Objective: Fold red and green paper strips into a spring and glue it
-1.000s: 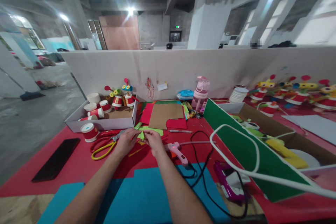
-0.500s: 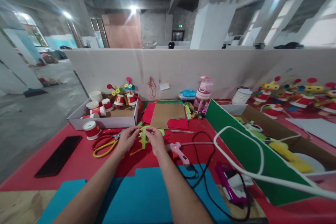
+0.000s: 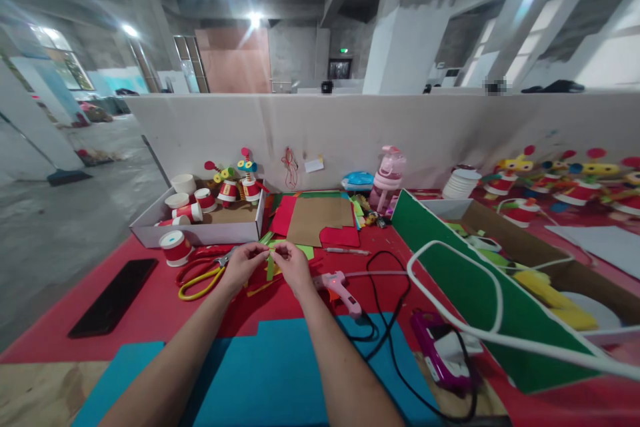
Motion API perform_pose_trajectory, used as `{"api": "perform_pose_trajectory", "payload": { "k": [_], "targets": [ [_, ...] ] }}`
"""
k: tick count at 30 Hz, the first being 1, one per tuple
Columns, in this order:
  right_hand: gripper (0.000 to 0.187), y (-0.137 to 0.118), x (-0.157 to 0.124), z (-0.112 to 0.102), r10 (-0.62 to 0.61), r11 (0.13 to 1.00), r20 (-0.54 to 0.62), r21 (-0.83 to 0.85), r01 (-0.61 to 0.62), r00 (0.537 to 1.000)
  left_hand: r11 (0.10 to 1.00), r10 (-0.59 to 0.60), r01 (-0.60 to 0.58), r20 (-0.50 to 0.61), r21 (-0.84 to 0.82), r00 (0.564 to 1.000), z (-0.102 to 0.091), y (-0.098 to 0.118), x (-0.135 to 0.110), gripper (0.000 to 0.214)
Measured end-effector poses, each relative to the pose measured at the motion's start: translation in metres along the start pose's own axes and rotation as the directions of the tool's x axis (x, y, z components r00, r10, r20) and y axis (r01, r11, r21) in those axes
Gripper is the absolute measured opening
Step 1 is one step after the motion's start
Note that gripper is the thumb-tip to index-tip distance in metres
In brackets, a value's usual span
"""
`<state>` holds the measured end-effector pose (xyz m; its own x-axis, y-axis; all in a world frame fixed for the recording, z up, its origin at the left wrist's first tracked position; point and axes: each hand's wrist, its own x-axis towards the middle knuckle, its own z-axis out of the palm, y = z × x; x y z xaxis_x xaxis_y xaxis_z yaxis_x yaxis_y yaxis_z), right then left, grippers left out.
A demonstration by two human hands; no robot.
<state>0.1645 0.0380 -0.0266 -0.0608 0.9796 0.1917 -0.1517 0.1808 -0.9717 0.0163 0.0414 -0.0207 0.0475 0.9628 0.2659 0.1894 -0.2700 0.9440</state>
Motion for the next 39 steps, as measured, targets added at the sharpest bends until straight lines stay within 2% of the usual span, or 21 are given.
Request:
{"api": "perform_pose_trajectory", "payload": {
  "k": [4, 8, 10, 14, 16, 18, 21, 25, 27, 29, 30, 31, 32, 33, 35, 36, 37, 39],
  "targets": [
    [0.020, 0.004, 0.000, -0.002, -0.027, 0.996, 0.000, -0.091, 0.027, 1.000, 0.999, 0.026, -0.028, 0.050, 0.035, 0.998, 0.000, 0.006, -0.003, 0.021],
    [0.016, 0.005, 0.000, -0.001, -0.034, 0.995, -0.034, -0.093, 0.031, 0.999, 0.996, 0.046, -0.052, 0.079, 0.076, 0.996, -0.002, 0.011, -0.003, 0.020],
    [0.016, 0.005, 0.000, -0.001, -0.034, 0.996, -0.012, -0.081, 0.033, 0.999, 0.993, 0.057, -0.064, 0.080, 0.097, 0.995, -0.003, 0.011, -0.003, 0.020],
    [0.021, 0.002, 0.001, -0.002, 0.031, 0.999, 0.053, -0.031, -0.029, 0.998, 0.989, 0.062, -0.072, 0.086, 0.126, 0.994, -0.003, 0.008, -0.002, 0.022],
    [0.021, 0.000, 0.001, -0.002, 0.057, 0.998, 0.032, -0.019, -0.057, 0.998, 0.994, 0.032, -0.040, 0.079, 0.101, 0.996, -0.002, 0.008, -0.002, 0.024],
    [0.021, -0.003, 0.001, -0.002, 0.074, 0.996, -0.031, 0.051, -0.072, 0.997, 0.999, -0.004, 0.003, 0.040, 0.040, 0.999, -0.002, 0.009, -0.002, 0.028],
    [0.025, -0.008, 0.003, -0.004, 0.136, 0.950, -0.126, 0.297, -0.094, 0.983, 0.991, -0.069, 0.065, -0.032, -0.115, 0.997, -0.003, 0.010, -0.002, 0.036],
    [0.032, -0.011, 0.006, -0.009, 0.231, 0.825, -0.097, 0.547, -0.142, 0.968, 0.948, -0.150, 0.127, -0.056, -0.290, 0.987, -0.003, 0.012, -0.001, 0.047],
    [0.032, -0.010, 0.007, -0.010, 0.239, 0.799, -0.086, 0.583, -0.146, 0.967, 0.969, -0.138, 0.113, -0.101, -0.221, 0.985, -0.008, 0.014, 0.000, 0.048],
    [0.030, -0.009, 0.007, -0.010, 0.241, 0.793, -0.089, 0.593, -0.143, 0.966, 0.997, -0.055, 0.063, -0.157, 0.046, 0.986, -0.021, 0.020, 0.002, 0.041],
    [0.029, -0.008, 0.007, -0.010, 0.247, 0.789, -0.087, 0.596, -0.148, 0.965, 0.968, 0.004, 0.037, -0.166, 0.247, 0.986, -0.031, 0.024, 0.002, 0.035],
    [0.029, -0.007, 0.007, -0.009, 0.257, 0.782, -0.081, 0.602, -0.158, 0.963, 0.890, 0.060, 0.017, -0.154, 0.456, 0.986, -0.043, 0.028, 0.002, 0.029],
    [0.029, -0.006, 0.007, -0.009, 0.267, 0.774, -0.072, 0.611, -0.169, 0.961, 0.779, 0.090, 0.012, -0.130, 0.627, 0.987, -0.056, 0.031, 0.002, 0.024],
    [0.029, -0.005, 0.007, -0.008, 0.273, 0.764, -0.064, 0.620, -0.176, 0.960, 0.658, 0.066, 0.020, -0.085, 0.753, 0.994, -0.069, 0.034, 0.001, 0.022],
    [0.029, -0.004, 0.007, -0.008, 0.271, 0.750, -0.050, 0.637, -0.178, 0.961, 0.423, -0.086, 0.098, -0.067, 0.901, 0.994, -0.094, 0.035, -0.002, 0.022],
    [0.029, -0.004, 0.006, -0.007, 0.264, 0.746, -0.046, 0.643, -0.174, 0.963, 0.336, -0.163, 0.117, -0.065, 0.935, 0.984, -0.104, 0.034, -0.005, 0.020],
    [0.028, -0.003, 0.006, -0.007, 0.255, 0.746, -0.045, 0.645, -0.167, 0.966, 0.277, -0.230, 0.120, -0.055, 0.953, 0.972, -0.112, 0.031, -0.009, 0.019],
    [0.028, -0.004, 0.006, -0.006, 0.238, 0.754, -0.054, 0.640, -0.150, 0.970, 0.229, -0.303, 0.090, -0.017, 0.969, 0.953, -0.120, 0.022, -0.017, 0.019]
  ]
}}
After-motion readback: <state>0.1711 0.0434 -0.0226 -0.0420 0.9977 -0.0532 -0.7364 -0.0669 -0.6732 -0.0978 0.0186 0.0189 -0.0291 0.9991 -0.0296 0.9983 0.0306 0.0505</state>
